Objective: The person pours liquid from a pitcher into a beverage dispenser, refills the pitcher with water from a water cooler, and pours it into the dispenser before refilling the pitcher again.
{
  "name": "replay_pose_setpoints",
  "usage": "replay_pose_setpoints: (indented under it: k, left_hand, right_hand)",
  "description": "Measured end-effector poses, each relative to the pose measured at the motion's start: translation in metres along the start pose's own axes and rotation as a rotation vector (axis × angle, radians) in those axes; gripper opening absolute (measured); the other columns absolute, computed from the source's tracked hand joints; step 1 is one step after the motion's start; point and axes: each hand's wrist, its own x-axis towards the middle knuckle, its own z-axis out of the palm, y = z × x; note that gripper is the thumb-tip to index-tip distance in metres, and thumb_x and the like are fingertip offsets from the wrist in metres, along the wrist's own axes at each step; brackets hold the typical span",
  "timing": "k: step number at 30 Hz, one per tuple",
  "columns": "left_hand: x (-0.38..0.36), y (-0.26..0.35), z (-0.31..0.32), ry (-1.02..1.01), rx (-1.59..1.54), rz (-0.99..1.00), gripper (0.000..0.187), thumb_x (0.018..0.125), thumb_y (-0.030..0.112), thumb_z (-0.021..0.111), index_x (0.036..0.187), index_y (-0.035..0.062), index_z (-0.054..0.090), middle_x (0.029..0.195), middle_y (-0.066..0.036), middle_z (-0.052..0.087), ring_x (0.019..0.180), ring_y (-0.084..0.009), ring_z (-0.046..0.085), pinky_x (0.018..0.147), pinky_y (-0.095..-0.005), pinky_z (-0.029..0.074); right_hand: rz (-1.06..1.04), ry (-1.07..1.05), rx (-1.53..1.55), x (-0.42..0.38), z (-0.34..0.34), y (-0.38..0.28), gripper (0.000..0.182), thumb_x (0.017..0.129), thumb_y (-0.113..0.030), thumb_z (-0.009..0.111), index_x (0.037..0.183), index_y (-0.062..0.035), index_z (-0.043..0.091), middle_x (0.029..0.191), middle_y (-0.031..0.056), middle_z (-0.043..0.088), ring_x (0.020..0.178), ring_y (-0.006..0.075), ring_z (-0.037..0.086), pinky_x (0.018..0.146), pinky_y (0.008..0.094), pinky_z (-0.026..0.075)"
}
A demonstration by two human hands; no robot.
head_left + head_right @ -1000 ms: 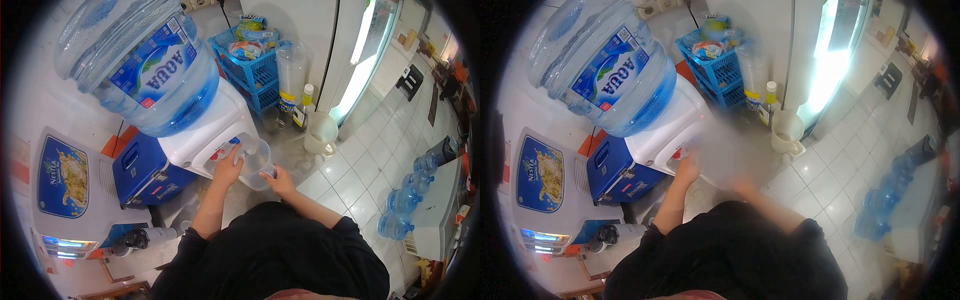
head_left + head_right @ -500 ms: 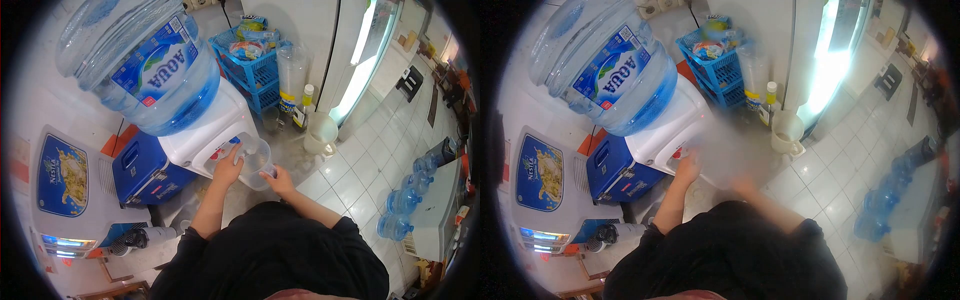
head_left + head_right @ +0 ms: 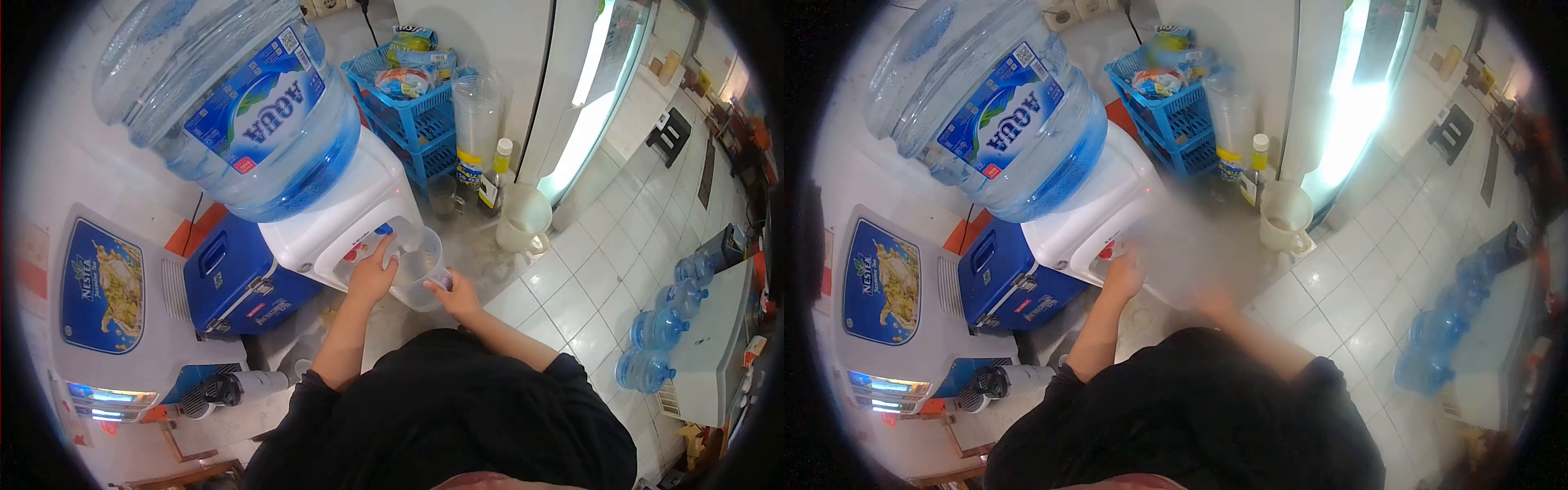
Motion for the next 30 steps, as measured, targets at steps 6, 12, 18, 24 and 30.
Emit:
replay_pose_setpoints:
  k: [6, 12, 18, 24, 30]
  left_hand:
    - [0.001, -0.004, 0.002, -0.003, 0.016, 0.017, 0.046, 0.086, 0.033, 0.046, 0.131, 0.0296, 0.038, 0.084, -0.024, 0.062, 0.084, -0.0389, 0.061, 0.079, -0.0446, 0.046]
    - [0.0, -0.003, 0.002, 0.001, 0.01, 0.012, 0.046, 0.086, 0.033, 0.046, 0.131, 0.0298, 0.038, 0.09, -0.024, 0.063, 0.087, -0.0389, 0.06, 0.081, -0.0441, 0.045]
    - [0.0, -0.001, 0.001, 0.001, 0.015, 0.011, 0.047, 0.086, 0.033, 0.046, 0.132, 0.0299, 0.038, 0.091, -0.024, 0.062, 0.088, -0.0389, 0.06, 0.081, -0.0443, 0.045]
    - [-0.001, 0.001, 0.0, -0.018, 0.018, -0.012, 0.047, 0.086, 0.033, 0.046, 0.132, 0.0298, 0.038, 0.087, -0.024, 0.063, 0.087, -0.0392, 0.06, 0.08, -0.0446, 0.045]
    - [0.002, -0.004, 0.004, -0.03, 0.021, -0.009, 0.047, 0.086, 0.033, 0.046, 0.132, 0.03, 0.038, 0.088, -0.024, 0.062, 0.087, -0.0397, 0.06, 0.081, -0.0449, 0.045]
  right_hand:
    - [0.074, -0.054, 0.049, 0.001, -0.006, -0.007, 0.034, 0.079, -0.029, 0.069, 0.094, 0.0005, 0.061, 0.071, 0.0082, 0.061, 0.063, 0.0137, 0.053, 0.06, 0.0301, 0.044]
    - [0.03, -0.047, 0.036, 0.0, -0.007, -0.007, 0.037, 0.078, -0.03, 0.069, 0.094, 0.002, 0.06, 0.07, 0.0096, 0.06, 0.062, 0.0143, 0.052, 0.059, 0.0305, 0.044]
    - [0.192, -0.119, 0.167, 0.002, -0.033, -0.055, 0.038, 0.078, -0.031, 0.069, 0.095, 0.0019, 0.06, 0.071, 0.0101, 0.06, 0.063, 0.0152, 0.053, 0.06, 0.0308, 0.044]
    - [0.034, -0.096, 0.072, 0.0, -0.011, -0.011, 0.037, 0.078, -0.03, 0.069, 0.096, 0.0018, 0.06, 0.073, 0.0098, 0.061, 0.064, 0.0149, 0.054, 0.061, 0.0306, 0.044]
    - [0.043, -0.039, 0.06, 0.001, -0.007, -0.012, 0.037, 0.078, -0.031, 0.069, 0.096, 0.0008, 0.06, 0.072, 0.0101, 0.061, 0.063, 0.0144, 0.054, 0.06, 0.0306, 0.044]
